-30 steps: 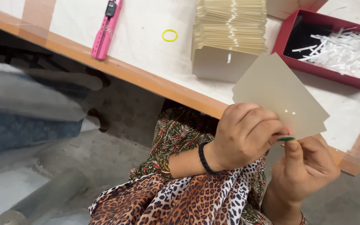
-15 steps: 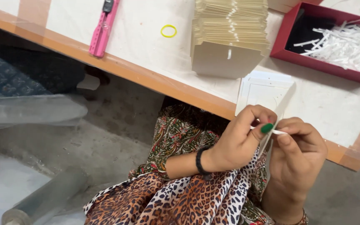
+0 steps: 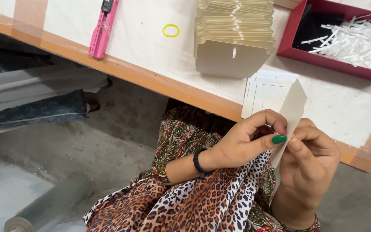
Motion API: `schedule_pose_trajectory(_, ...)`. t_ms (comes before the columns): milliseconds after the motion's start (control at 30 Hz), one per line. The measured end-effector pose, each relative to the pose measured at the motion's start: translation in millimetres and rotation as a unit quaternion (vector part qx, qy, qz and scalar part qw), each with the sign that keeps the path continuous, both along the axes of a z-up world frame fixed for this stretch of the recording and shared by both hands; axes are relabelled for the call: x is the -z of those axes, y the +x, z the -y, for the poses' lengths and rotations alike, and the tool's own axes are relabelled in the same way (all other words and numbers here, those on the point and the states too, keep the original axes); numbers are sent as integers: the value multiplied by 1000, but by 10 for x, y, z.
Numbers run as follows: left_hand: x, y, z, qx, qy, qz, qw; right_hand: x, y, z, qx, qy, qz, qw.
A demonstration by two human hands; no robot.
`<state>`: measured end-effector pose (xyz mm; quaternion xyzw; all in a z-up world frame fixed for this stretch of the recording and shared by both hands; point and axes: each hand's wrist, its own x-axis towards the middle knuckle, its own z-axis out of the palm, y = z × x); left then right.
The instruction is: Assembling small paper card components by hand in a manufacturing setting.
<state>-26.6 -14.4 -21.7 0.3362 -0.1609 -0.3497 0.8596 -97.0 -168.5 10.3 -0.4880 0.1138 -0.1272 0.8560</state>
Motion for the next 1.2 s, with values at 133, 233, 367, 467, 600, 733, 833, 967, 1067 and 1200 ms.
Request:
schedule_pose_trajectory(133,-116,-70,20,-129,116,115,978,-221,121,-253,13,-57,-8,998)
schedule_pose_trajectory(233,-231,-97,20,-227,196,196,934,-253,70,-368,47,-137,-20,989)
schedule_pose_trajectory(367,-284,-101,-11,-281,232,253,896,-179,-23,-356,74,-241,-1,968)
schedule_pose_trajectory(467,-260,-113,-21,-285,236,266,890,-188,-11,-340,63,-235,7,970)
schedule_pose_trajectory(600,-238,-117,-24,-286,237,269,889,-225,23,-344,50,-220,20,974)
schedule_pose_trajectory(733,-208,-130,-24,-290,238,269,887,-307,76,-373,58,-244,6,968)
schedule_pose_trajectory(833,-180,-120,-52,-293,243,270,884,-336,100,-373,56,-286,-1,957)
schedule_pose_trajectory(967,-34,-119,-148,-319,280,330,843,-279,178,-225,60,-517,31,853)
schedule_pose_trajectory(1067,364,-126,-247,-412,340,385,753,-405,415,-164,57,-621,22,781)
schedule_pose_trajectory(1200,368,252,-365,-503,423,390,645,-336,973,-203,-19,-707,90,701)
